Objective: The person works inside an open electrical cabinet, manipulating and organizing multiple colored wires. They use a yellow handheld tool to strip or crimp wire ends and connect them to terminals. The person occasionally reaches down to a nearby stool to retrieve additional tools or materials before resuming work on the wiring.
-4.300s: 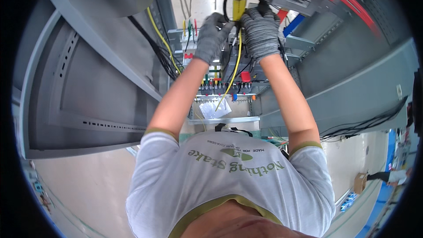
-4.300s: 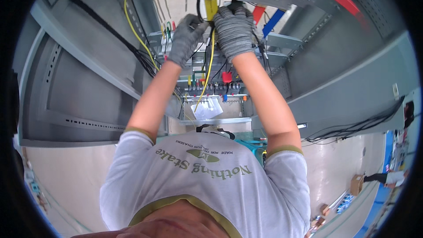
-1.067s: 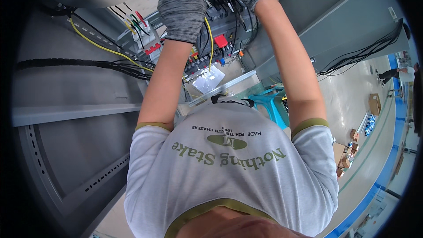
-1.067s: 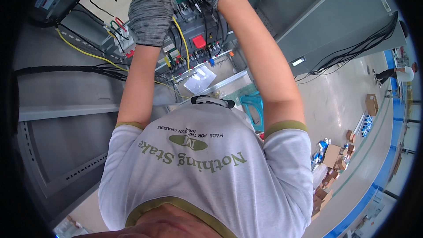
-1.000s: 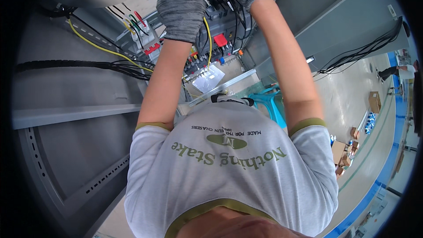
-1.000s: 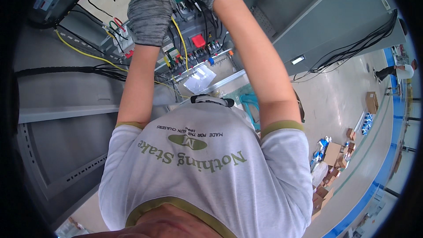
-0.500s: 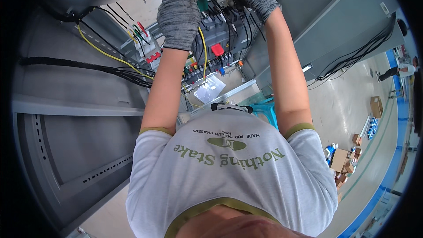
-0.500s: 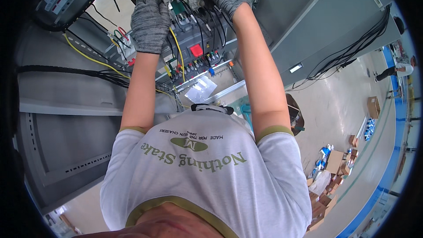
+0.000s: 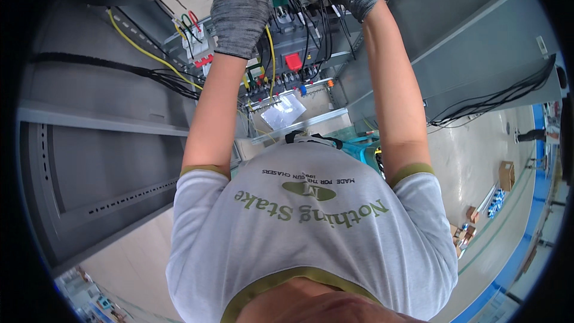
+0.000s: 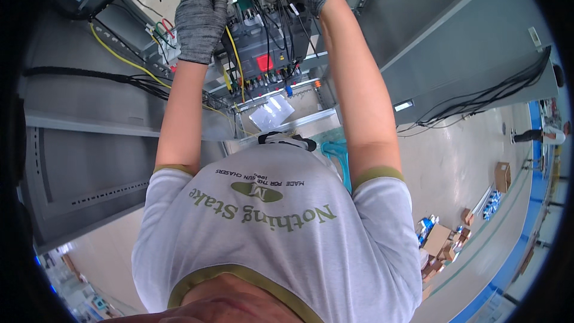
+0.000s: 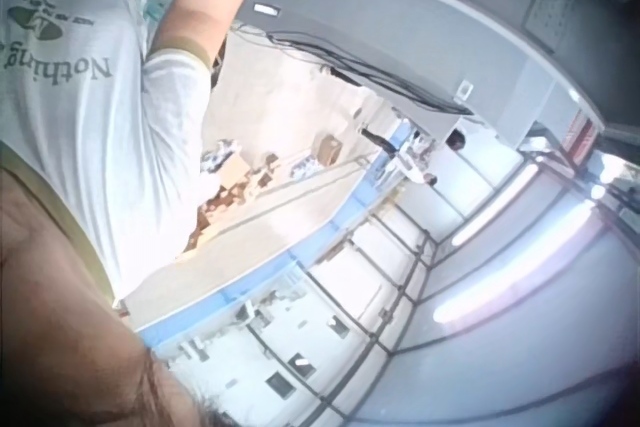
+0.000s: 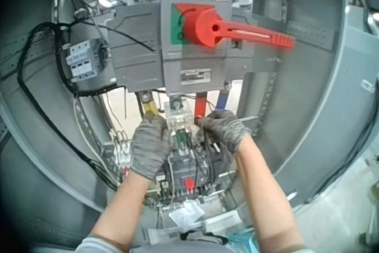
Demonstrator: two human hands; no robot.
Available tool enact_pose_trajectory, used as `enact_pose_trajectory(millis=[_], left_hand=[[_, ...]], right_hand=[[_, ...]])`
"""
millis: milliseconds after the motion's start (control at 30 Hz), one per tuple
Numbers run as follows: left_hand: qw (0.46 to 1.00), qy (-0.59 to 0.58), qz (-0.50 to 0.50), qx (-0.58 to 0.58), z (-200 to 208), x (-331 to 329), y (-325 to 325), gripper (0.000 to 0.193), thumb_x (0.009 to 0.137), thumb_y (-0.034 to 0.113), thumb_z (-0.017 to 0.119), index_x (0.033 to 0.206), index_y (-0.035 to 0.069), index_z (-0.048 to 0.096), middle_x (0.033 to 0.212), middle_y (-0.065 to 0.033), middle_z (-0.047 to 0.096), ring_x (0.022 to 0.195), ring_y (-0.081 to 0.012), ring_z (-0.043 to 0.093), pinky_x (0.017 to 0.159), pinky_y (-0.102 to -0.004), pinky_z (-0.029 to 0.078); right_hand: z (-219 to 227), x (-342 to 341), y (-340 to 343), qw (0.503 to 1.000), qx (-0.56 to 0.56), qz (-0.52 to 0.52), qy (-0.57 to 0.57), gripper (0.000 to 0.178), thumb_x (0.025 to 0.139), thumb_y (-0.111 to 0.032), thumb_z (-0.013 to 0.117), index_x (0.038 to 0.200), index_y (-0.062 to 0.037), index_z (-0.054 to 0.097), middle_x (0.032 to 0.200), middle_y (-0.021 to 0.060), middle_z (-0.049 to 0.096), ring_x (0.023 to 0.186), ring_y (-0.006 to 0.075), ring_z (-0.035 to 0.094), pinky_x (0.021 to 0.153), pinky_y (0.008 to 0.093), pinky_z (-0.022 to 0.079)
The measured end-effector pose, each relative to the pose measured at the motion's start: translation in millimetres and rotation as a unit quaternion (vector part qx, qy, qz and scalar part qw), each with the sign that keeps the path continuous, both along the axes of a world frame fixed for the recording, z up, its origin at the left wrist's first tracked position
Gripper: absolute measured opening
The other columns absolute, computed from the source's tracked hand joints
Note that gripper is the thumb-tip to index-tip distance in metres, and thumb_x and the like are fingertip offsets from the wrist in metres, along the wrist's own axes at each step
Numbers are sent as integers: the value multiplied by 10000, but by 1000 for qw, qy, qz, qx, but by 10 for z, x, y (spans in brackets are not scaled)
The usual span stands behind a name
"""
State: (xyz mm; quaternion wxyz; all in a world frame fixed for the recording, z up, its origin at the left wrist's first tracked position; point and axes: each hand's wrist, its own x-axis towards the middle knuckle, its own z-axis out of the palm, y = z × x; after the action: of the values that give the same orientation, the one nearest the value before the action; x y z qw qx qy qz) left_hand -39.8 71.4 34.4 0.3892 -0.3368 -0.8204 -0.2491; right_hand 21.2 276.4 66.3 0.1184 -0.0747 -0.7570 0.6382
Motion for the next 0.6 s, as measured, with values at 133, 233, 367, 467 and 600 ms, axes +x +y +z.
enact_pose_trajectory(millis=[133, 233, 367, 467, 600], left_hand=[[1000, -12, -2, 0, -21, -44, -6, 215, 821, 224, 642, 942, 47, 618, 957, -160, 580, 884, -339, 599, 748, -438, 491], [1000, -22, 5, -6, 3, -22, -2, 222, 822, 238, 648, 945, 55, 624, 948, -145, 578, 872, -333, 602, 741, -430, 493], [999, -42, 17, -28, 51, -18, 3, 236, 818, 247, 655, 963, 62, 627, 957, -131, 577, 868, -324, 611, 748, -422, 500], [997, -57, 48, -30, 31, -10, -16, 246, 820, 246, 662, 972, 56, 626, 959, -135, 589, 870, -324, 616, 762, -421, 508], [998, -56, 31, -20, -49, -99, -45, 255, 831, 236, 666, 989, 41, 625, 968, -151, 613, 878, -325, 619, 766, -422, 509]], right_hand=[[-8, -55, 82, 998, 27, 33, -36, 198, 832, -208, 702, 827, -17, 649, 649, 53, 615, 522, 133, 531, 492, 271, 421], [-239, -243, 234, 997, 34, 41, -50, 286, 863, -310, 663, 983, -50, 663, 795, 99, 697, 737, 200, 683, 626, 311, 531], [-140, -185, 285, 991, 120, 23, -45, 287, 860, -287, 685, 973, -26, 649, 820, 92, 690, 723, 159, 670, 608, 270, 527], [-17, 158, -28, 948, 283, -85, 120, 224, 864, -257, 638, 986, -69, 654, 863, 138, 683, 819, 251, 663, 740, 363, 517], [-203, 600, -311, 926, 326, -35, 187, 281, 861, -226, 640, 1062, -34, 606, 925, 188, 672, 887, 318, 660, 803, 381, 516]])
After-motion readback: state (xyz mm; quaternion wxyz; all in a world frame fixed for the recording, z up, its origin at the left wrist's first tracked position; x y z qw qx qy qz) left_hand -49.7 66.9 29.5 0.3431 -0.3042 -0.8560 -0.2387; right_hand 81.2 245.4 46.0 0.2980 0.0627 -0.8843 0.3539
